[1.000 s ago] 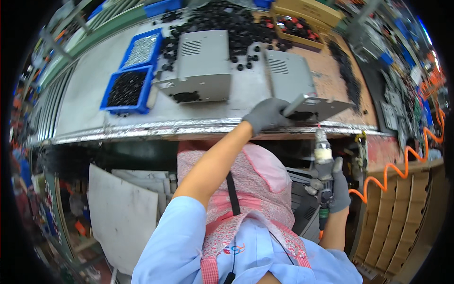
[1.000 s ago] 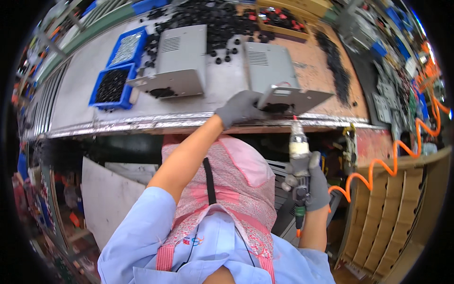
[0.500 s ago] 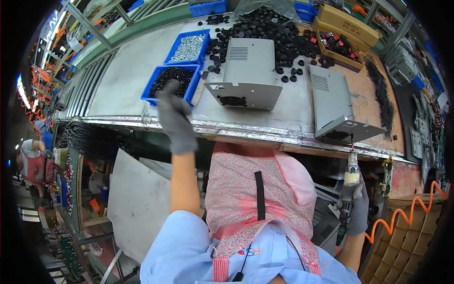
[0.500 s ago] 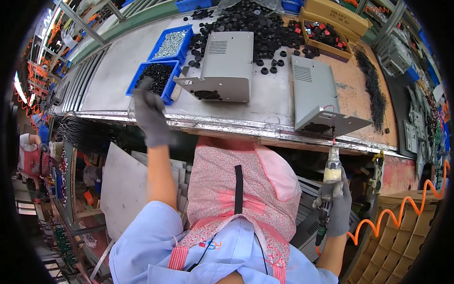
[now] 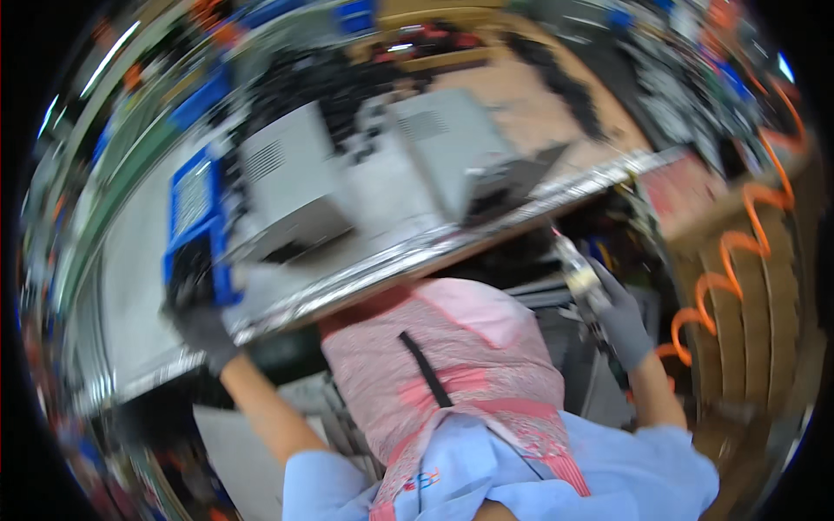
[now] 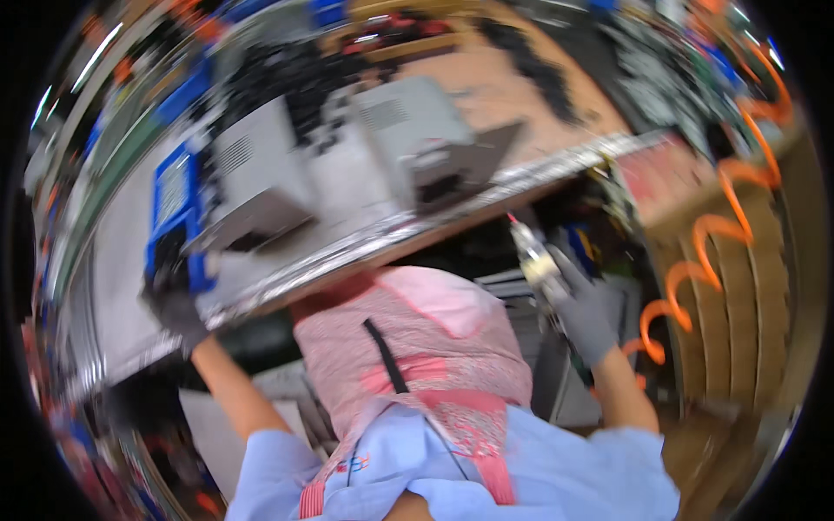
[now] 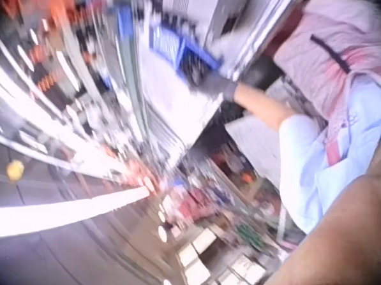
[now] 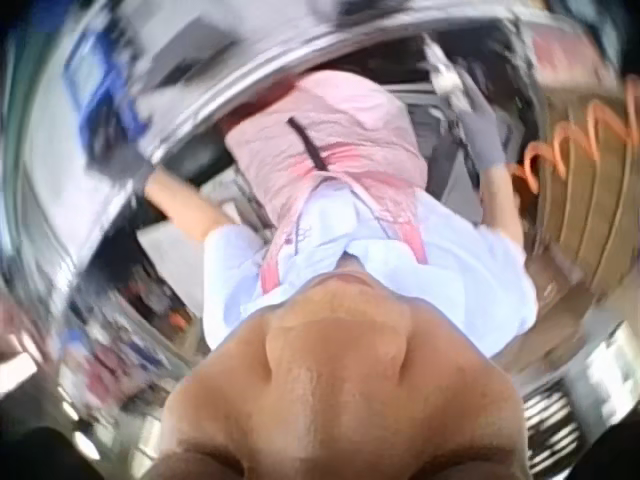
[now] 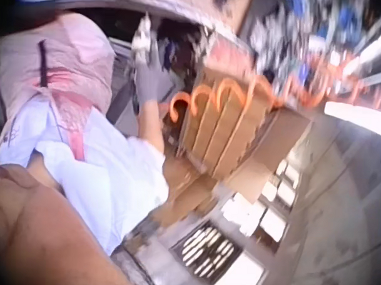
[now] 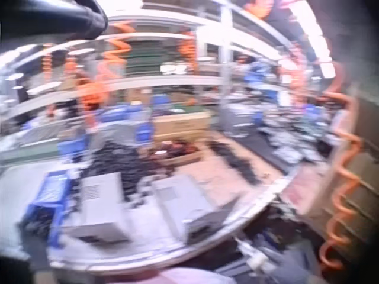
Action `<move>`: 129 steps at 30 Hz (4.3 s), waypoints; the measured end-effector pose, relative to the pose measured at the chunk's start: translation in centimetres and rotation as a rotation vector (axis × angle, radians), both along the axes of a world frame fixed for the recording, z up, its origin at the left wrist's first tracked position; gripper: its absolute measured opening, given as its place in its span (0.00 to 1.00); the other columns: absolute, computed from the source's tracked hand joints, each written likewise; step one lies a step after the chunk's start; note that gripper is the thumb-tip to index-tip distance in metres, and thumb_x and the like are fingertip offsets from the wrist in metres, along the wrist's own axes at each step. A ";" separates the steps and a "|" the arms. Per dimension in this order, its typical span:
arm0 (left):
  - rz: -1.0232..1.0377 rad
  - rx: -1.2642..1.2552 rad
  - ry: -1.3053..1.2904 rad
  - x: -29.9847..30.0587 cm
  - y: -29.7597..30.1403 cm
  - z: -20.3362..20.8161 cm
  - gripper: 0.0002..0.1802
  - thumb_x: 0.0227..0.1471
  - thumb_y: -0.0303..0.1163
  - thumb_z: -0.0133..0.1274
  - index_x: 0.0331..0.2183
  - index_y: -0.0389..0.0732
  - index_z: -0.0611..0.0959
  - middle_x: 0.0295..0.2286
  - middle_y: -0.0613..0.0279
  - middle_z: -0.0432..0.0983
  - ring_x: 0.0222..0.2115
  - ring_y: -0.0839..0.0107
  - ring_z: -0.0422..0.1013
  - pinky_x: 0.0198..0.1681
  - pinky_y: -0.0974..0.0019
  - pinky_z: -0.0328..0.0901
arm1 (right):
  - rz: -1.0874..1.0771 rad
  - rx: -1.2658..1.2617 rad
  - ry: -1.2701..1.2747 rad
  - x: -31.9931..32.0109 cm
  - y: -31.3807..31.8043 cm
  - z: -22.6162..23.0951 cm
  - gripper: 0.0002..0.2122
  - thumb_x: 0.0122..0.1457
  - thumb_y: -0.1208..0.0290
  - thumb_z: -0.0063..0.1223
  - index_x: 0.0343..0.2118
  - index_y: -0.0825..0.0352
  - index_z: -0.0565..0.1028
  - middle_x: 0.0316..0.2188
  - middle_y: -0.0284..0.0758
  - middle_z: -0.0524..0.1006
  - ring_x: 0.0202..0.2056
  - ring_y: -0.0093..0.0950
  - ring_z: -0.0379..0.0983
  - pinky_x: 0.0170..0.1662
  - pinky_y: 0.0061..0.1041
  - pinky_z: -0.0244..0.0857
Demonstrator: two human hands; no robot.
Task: The person retrieves metal housings and cooling fans, aligns the fans and fan guards against the housings, and secures them in place by driving screws with an electric screwdriver.
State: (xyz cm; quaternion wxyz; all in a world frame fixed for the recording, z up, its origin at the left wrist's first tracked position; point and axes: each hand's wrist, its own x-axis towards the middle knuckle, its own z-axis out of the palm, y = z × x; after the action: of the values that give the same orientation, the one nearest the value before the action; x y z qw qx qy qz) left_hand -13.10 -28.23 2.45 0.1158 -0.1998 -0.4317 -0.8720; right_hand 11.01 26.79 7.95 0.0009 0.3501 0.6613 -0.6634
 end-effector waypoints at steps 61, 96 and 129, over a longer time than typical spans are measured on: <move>0.048 -1.110 0.245 2.6 28.7 0.4 0.24 0.26 0.30 0.61 0.35 0.45 0.78 0.32 0.61 0.74 0.37 0.64 0.70 0.40 0.64 0.63 | 0.515 1.569 0.219 -55.3 6.3 -1.5 0.29 0.52 0.53 0.46 0.58 0.42 0.52 0.59 0.45 0.52 0.56 0.48 0.53 0.57 0.38 0.51; -0.072 -1.125 -0.004 4.8 28.7 3.9 0.32 0.35 0.38 0.61 0.46 0.42 0.72 0.38 0.56 0.71 0.38 0.61 0.68 0.43 0.64 0.63 | 0.901 1.378 1.173 -16.0 -6.4 5.7 0.19 0.40 0.72 0.60 0.38 0.65 0.69 0.22 0.33 0.69 0.23 0.30 0.68 0.23 0.26 0.63; 0.002 -0.322 -0.098 5.4 32.2 5.7 0.29 0.43 0.26 0.58 0.50 0.38 0.69 0.34 0.63 0.74 0.34 0.80 0.69 0.38 0.77 0.64 | 0.460 1.345 0.882 -16.1 -8.8 5.1 0.12 0.42 0.68 0.60 0.31 0.63 0.71 0.25 0.33 0.68 0.23 0.33 0.69 0.23 0.28 0.62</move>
State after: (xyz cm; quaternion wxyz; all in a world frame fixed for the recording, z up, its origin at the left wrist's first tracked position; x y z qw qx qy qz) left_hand -7.65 3.93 8.14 0.0617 -0.1725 -0.5713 -0.8000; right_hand -5.10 17.94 13.01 -0.3320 -0.1594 0.9108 -0.1865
